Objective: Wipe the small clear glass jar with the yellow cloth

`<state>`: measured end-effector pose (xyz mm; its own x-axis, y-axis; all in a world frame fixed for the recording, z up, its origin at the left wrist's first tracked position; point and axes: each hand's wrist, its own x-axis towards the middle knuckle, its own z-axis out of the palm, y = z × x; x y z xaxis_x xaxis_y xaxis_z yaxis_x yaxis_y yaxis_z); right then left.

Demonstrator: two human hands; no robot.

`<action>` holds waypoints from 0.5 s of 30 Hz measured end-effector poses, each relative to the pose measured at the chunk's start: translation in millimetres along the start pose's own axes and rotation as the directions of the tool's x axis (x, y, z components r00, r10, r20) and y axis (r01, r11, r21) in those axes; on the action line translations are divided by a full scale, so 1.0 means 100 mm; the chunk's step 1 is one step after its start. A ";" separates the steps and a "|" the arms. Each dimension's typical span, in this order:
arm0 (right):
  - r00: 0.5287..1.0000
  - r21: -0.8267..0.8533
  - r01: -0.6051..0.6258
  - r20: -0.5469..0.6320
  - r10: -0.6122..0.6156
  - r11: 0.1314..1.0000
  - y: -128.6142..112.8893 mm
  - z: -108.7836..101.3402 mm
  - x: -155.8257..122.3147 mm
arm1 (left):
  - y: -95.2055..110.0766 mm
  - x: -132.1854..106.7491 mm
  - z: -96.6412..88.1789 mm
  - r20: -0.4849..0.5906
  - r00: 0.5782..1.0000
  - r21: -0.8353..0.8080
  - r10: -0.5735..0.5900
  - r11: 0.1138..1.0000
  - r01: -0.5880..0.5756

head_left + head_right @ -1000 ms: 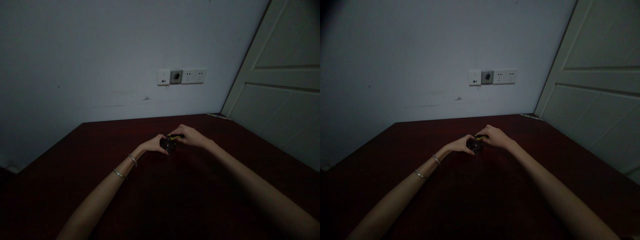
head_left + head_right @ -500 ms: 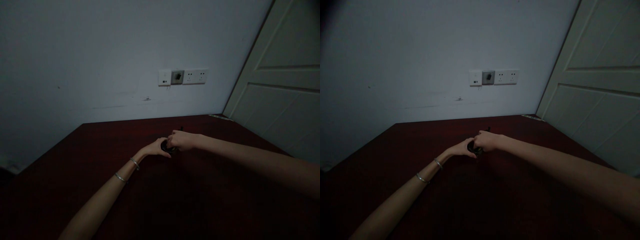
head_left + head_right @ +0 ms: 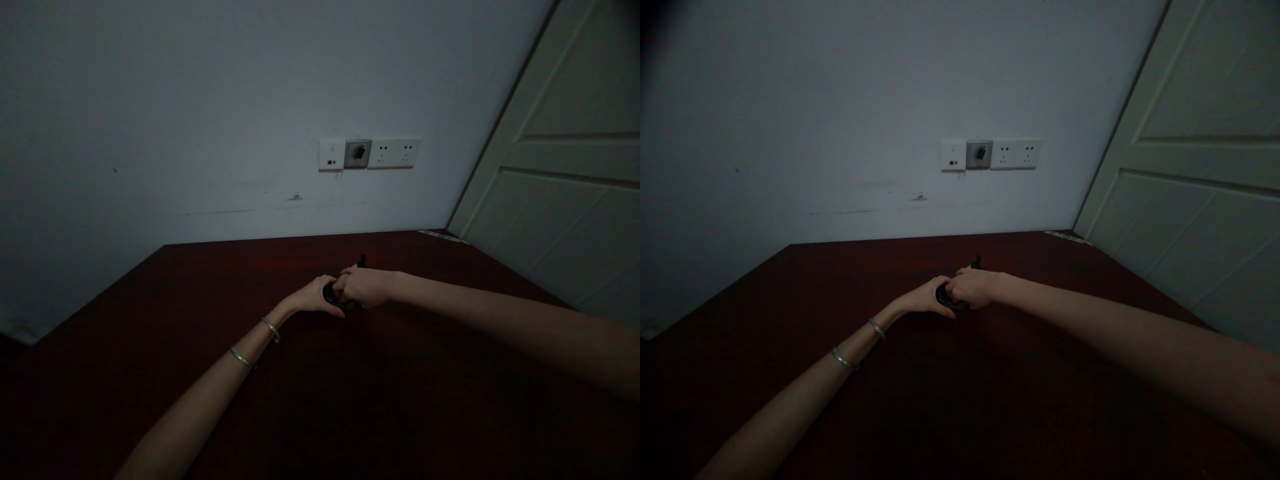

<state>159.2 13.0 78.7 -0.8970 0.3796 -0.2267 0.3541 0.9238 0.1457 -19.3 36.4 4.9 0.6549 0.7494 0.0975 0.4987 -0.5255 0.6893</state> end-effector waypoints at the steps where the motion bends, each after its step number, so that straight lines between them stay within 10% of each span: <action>1: 1.000 -0.019 0.007 0.017 -0.006 1.000 0.00 0.00 0.00 | 0.00 0.00 0.00 -0.005 1.000 0.003 0.001 1.000 -0.001; 15: 0.985 -0.095 -0.124 0.109 0.134 0.988 -0.09 -0.10 0.15 | 0.00 -0.03 0.05 -0.070 0.998 0.065 -0.006 0.998 0.011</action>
<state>139.7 10.1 84.0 -0.8070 0.5035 -0.3086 0.4361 0.8605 0.2634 -17.9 32.1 1.0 0.6104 0.7790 0.1430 0.5418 -0.5424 0.6420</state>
